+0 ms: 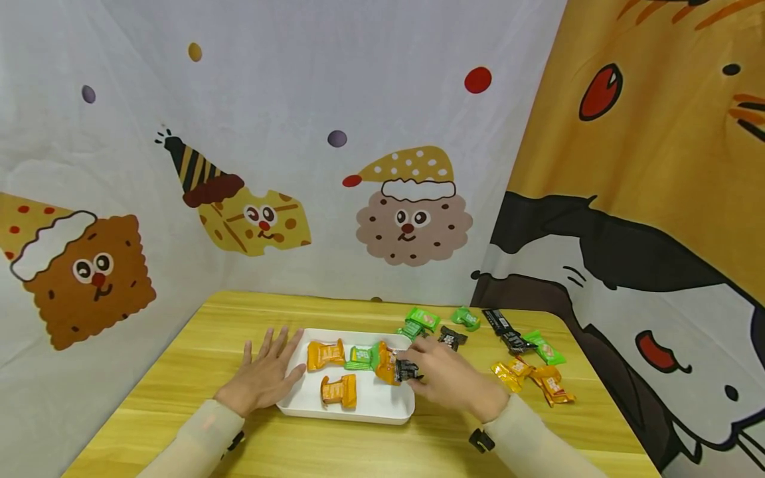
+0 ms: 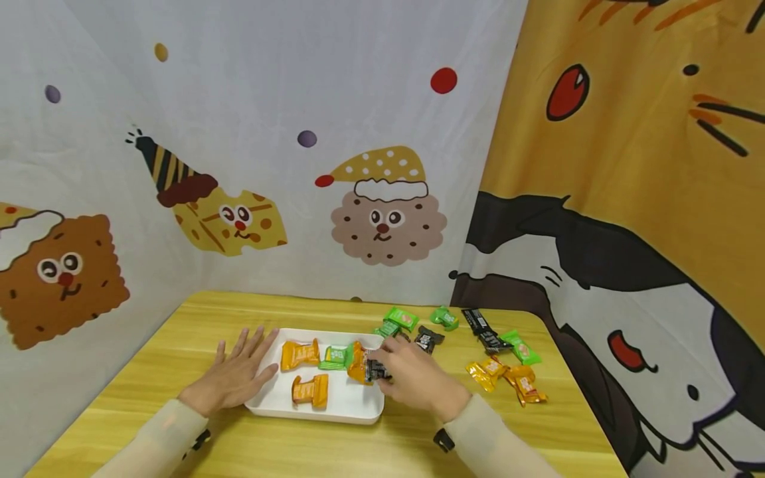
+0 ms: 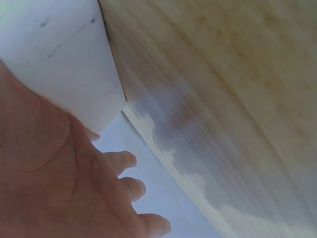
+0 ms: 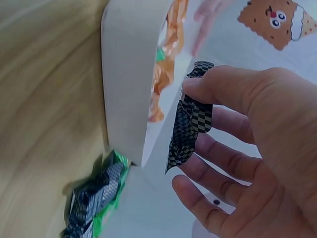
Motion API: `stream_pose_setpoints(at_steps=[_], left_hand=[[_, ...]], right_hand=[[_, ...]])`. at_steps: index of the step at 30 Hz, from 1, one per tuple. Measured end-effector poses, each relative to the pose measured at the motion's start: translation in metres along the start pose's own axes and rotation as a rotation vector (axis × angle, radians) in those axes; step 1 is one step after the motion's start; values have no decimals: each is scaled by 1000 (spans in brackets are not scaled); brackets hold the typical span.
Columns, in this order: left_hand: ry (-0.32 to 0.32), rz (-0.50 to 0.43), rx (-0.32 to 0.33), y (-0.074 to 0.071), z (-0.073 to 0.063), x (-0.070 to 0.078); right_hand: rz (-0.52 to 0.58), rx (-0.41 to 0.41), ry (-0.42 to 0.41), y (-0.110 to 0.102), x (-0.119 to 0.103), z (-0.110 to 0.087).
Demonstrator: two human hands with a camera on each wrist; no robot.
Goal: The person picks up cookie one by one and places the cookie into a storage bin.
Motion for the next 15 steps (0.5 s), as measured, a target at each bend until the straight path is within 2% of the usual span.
stream_pose_setpoints(at_steps=[15], left_hand=[[-3, 3, 1, 0, -1, 1]], right_hand=[[1, -113, -78, 9, -28, 6]])
Point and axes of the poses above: each hand's wrist, its own z-axis towards the middle knuckle, its own y-axis out of the palm, x = y × z, the point moved 3 cm from there along z, towards the middle knuckle, and after that the axes turned 7 degrees about -z, right-handed, at the moved point
